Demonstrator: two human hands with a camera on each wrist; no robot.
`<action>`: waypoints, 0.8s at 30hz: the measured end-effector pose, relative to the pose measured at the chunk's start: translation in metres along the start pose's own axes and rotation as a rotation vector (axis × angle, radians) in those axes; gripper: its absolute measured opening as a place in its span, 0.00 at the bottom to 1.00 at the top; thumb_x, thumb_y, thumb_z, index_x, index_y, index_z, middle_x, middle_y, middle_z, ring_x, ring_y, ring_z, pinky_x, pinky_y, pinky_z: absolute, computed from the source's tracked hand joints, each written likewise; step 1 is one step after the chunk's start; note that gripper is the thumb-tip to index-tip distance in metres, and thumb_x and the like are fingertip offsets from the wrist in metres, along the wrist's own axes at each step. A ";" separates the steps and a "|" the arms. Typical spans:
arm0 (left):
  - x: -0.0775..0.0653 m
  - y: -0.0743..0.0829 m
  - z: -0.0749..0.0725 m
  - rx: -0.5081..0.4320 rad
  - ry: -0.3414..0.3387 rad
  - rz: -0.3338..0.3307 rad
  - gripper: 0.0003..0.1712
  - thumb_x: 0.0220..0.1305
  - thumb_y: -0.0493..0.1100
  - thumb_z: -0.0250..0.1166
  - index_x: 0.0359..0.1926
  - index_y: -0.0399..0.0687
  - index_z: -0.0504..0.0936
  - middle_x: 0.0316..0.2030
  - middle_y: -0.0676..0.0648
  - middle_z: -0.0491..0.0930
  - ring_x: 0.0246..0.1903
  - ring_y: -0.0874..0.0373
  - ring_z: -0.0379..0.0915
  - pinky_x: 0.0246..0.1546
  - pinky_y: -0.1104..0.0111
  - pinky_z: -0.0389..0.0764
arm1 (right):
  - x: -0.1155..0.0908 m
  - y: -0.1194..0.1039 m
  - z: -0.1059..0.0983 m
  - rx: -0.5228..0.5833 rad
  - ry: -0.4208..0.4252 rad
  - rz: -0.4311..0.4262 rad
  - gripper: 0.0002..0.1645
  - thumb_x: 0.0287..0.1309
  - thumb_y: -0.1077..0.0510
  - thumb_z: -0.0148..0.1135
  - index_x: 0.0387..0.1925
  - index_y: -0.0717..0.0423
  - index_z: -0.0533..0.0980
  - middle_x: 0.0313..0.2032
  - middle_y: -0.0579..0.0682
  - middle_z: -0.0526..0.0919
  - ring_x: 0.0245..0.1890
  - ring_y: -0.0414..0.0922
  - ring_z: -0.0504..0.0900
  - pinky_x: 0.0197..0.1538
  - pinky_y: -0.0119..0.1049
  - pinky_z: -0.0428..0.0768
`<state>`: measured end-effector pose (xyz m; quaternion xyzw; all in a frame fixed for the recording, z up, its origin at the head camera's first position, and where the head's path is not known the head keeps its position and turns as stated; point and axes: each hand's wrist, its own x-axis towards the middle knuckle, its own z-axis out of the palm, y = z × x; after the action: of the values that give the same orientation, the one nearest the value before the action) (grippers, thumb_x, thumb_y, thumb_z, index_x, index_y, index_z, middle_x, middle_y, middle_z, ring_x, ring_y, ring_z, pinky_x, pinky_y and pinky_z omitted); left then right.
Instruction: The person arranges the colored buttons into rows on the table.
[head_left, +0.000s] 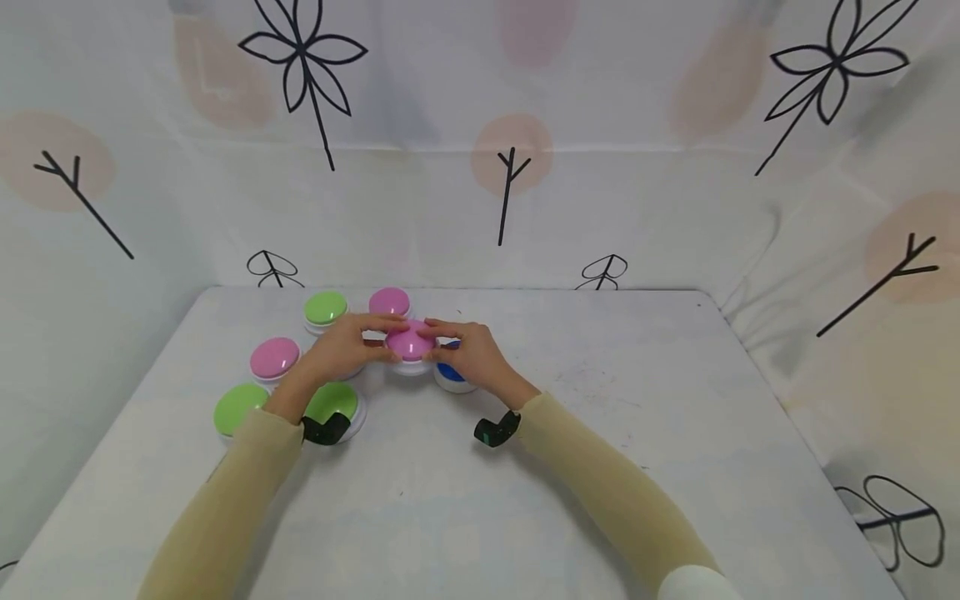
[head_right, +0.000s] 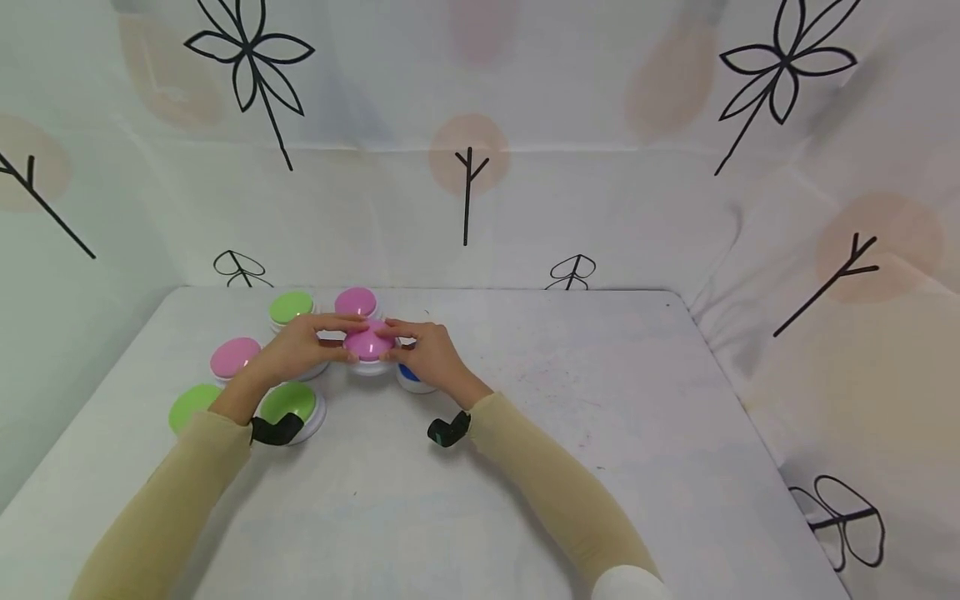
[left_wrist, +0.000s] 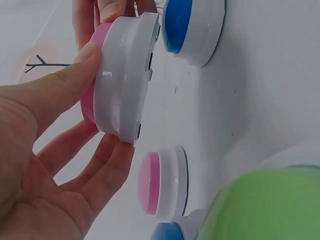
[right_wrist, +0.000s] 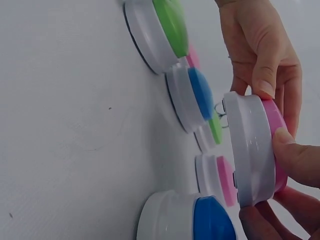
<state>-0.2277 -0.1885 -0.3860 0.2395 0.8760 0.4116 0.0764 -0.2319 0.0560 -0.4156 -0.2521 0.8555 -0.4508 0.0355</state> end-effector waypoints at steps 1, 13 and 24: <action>0.000 0.000 0.001 0.003 -0.001 0.000 0.27 0.60 0.40 0.73 0.61 0.47 0.81 0.63 0.48 0.76 0.64 0.48 0.68 0.58 0.52 0.76 | -0.001 0.000 0.000 -0.005 0.000 -0.005 0.25 0.60 0.55 0.70 0.60 0.48 0.80 0.65 0.47 0.75 0.62 0.48 0.76 0.55 0.36 0.80; -0.004 0.002 0.004 0.018 -0.003 0.017 0.26 0.60 0.41 0.73 0.61 0.49 0.81 0.64 0.47 0.74 0.65 0.47 0.68 0.59 0.52 0.75 | -0.009 -0.006 -0.003 0.004 -0.013 -0.031 0.27 0.58 0.57 0.73 0.60 0.51 0.80 0.66 0.50 0.74 0.61 0.49 0.77 0.54 0.35 0.80; -0.004 0.007 0.018 -0.052 0.043 0.025 0.27 0.60 0.40 0.73 0.61 0.47 0.81 0.64 0.47 0.75 0.65 0.47 0.67 0.58 0.52 0.75 | -0.016 -0.002 -0.010 0.044 0.011 -0.034 0.25 0.58 0.57 0.73 0.58 0.51 0.81 0.65 0.49 0.75 0.64 0.49 0.75 0.56 0.39 0.79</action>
<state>-0.2163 -0.1746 -0.3925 0.2393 0.8634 0.4403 0.0587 -0.2197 0.0700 -0.4114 -0.2634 0.8411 -0.4716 0.0286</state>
